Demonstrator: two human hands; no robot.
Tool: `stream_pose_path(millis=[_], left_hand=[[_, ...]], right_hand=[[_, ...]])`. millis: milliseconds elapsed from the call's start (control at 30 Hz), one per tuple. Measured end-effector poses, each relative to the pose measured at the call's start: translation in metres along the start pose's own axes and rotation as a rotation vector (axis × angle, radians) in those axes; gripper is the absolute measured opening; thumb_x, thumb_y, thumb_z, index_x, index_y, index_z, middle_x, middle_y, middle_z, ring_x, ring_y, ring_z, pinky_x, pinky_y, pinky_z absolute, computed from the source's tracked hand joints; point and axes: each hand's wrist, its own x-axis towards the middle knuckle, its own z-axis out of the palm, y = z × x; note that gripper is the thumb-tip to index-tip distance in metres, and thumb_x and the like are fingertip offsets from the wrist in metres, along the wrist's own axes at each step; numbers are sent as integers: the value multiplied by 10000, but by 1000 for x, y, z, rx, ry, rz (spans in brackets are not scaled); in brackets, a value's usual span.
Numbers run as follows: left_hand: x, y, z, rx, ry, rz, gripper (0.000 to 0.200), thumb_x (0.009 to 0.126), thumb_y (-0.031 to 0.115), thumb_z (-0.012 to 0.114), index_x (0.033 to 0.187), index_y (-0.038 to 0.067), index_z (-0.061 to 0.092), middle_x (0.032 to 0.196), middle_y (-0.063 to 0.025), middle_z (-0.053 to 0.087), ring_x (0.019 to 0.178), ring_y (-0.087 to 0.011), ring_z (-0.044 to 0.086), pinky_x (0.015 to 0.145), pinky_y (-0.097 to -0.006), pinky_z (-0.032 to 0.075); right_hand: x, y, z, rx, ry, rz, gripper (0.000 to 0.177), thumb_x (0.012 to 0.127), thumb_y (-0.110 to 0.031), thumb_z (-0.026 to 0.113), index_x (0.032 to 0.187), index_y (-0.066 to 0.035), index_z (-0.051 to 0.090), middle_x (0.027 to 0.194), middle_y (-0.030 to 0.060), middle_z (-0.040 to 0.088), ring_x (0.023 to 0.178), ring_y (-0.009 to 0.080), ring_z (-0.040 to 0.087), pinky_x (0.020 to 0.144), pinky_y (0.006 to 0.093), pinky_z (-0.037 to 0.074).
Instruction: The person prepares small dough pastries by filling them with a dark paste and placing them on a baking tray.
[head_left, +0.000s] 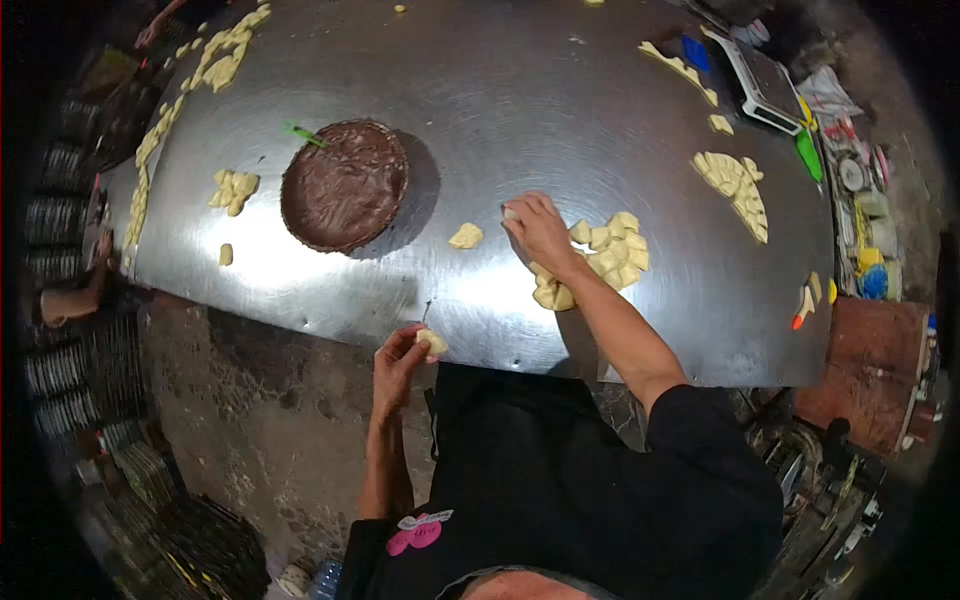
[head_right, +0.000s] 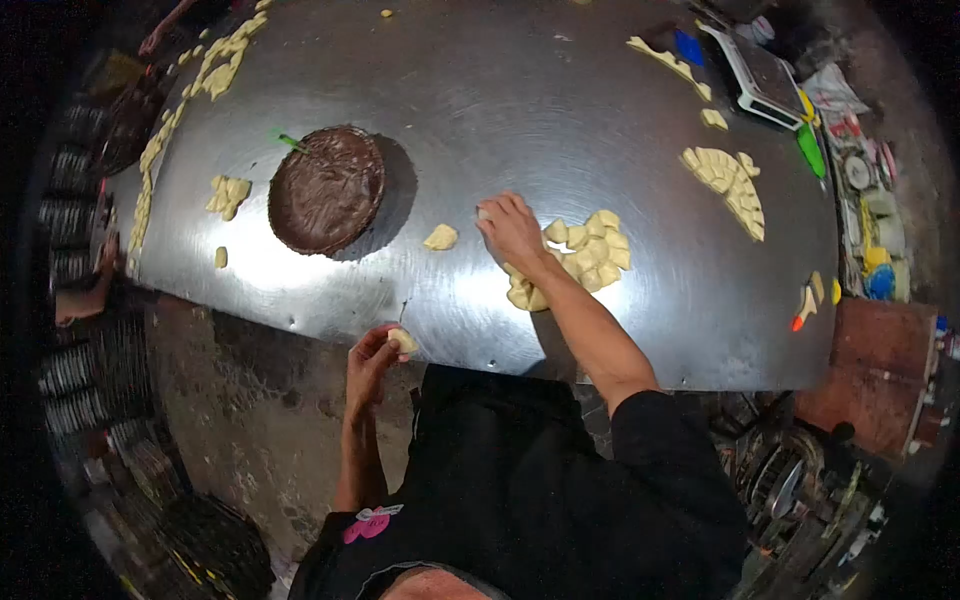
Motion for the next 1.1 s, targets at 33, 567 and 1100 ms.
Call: stream_pose_path(millis=[33, 567, 1100], left_hand=[[-4, -3, 1, -58, 11, 12, 265, 878, 114, 649, 1107, -17, 628, 953, -98, 664, 862, -167, 647, 734, -299, 532], [22, 17, 158, -91, -518, 60, 225, 864, 23, 620, 1082, -21, 587, 897, -81, 640, 761, -127, 602, 627, -238, 490], [-4, 11, 102, 535, 141, 682, 422, 954, 156, 501, 1345, 3, 471, 1433, -206, 400, 1295, -328, 428, 1057, -367, 355]], right_hand=[[2, -2, -1, -141, 12, -104, 355, 848, -198, 646, 1172, -62, 591, 1131, 174, 596, 1092, 390, 534, 945, 457, 426], [-129, -50, -112, 1075, -239, 652, 133, 872, -66, 647, 965, 23, 613, 881, 85, 651, 740, 136, 623, 617, 261, 509], [-16, -126, 9, 1292, -129, 601, 555, 916, -50, 537, 1426, -64, 318, 1016, 49, 572, 886, 167, 583, 771, 309, 515]])
